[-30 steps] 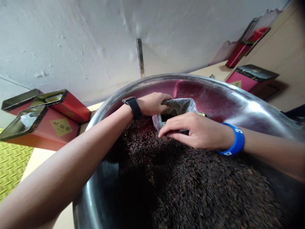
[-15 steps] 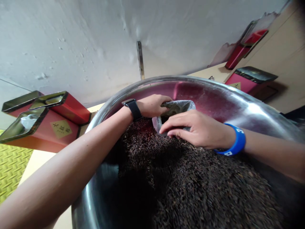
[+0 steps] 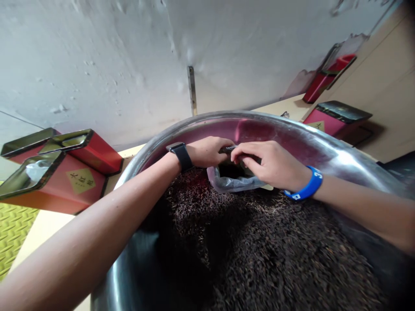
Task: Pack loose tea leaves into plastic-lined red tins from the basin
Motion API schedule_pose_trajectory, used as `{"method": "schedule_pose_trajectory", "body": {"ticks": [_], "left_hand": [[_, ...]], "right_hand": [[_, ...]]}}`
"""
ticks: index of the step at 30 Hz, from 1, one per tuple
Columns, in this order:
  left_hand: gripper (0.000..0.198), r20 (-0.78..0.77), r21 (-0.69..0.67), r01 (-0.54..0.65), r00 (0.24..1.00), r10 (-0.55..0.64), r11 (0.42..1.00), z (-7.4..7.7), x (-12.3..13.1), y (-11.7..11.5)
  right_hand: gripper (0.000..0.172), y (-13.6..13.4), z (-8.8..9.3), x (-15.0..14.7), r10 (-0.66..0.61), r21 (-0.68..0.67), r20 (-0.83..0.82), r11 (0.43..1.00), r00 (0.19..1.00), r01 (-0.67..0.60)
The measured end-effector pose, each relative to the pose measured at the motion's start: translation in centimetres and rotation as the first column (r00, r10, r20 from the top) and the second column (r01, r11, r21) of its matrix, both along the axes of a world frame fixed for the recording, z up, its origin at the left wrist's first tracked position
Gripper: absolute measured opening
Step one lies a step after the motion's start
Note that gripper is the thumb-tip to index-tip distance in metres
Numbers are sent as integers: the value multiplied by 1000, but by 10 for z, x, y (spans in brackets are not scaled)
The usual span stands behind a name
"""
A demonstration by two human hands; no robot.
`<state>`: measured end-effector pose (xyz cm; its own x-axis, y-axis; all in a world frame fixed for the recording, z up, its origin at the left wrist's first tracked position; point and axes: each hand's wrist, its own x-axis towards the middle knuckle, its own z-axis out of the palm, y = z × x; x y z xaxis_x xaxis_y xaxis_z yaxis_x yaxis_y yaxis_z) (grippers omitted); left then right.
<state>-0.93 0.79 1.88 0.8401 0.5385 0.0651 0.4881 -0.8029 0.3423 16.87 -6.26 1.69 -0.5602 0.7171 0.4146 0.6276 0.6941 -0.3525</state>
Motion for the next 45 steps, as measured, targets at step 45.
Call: {"method": "schedule_pose_trajectory", "body": {"ticks": [45], "left_hand": [[33, -55, 1, -18, 998, 18, 1000, 1, -1, 2]], "right_hand": [[20, 3, -4, 0, 40, 89, 78, 995, 996, -47]]}}
